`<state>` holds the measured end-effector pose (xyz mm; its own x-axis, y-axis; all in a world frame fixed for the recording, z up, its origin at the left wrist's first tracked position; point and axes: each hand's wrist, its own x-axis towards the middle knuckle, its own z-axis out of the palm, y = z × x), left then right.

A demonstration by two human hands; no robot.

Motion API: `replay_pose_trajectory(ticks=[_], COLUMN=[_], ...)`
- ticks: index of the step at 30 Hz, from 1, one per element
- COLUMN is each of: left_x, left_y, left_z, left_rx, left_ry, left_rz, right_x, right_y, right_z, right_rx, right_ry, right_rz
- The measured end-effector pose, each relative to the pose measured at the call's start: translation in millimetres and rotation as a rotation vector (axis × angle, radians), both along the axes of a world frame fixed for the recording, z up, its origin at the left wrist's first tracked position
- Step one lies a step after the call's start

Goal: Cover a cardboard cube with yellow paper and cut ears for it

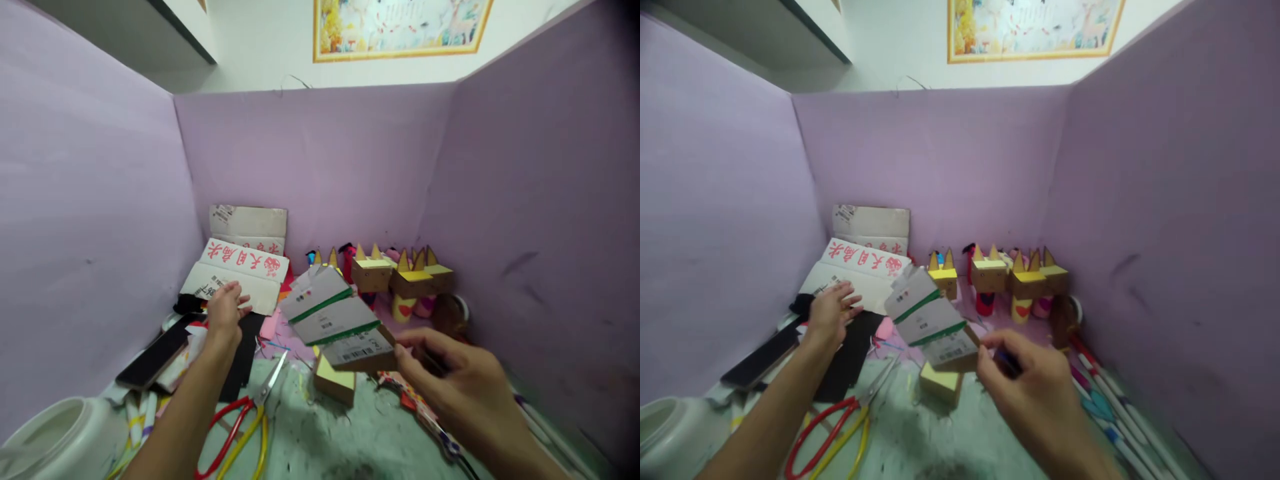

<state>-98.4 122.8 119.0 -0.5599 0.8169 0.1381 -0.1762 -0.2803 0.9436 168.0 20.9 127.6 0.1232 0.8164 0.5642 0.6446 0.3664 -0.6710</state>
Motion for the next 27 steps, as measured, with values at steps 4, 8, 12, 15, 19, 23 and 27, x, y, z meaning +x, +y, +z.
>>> replay_pose_trajectory(ticks=[4,8,12,15,19,23,27], left_x=[30.5,52.7,51.6,49.2,50.4,48.3,48.1], left_y=[-95.7,-143.2,-138.1,-131.5,-131.9,-135.8,-137.4], left_z=[-20.0,-52.5,-68.3,-67.5,-69.2,-75.8,-77.2], left_rx=[-0.225,-0.331,-0.176,-0.168,-0.196,-0.184,-0.168], left_ry=[-0.048,-0.147,-0.311,-0.445,-0.518,-0.547,-0.584], left_rz=[-0.494,-0.409,-0.453,-0.540,-0.475,-0.479,-0.473], right_x=[-4.5,-19.3,-27.5,-31.1,-37.3,-39.7,-38.2], right_y=[-45.2,-66.3,-64.0,-54.2,-41.9,-38.5,-42.3], right_z=[-29.6,-50.8,-62.0,-75.3,-101.6,-115.0,-111.9], right_rx=[0.285,0.219,-0.055,-0.288,-0.460,-0.452,-0.467], right_ry=[-0.265,-0.115,0.200,0.415,0.623,0.721,0.776], right_rz=[-0.037,-0.038,0.020,0.152,0.185,0.199,0.233])
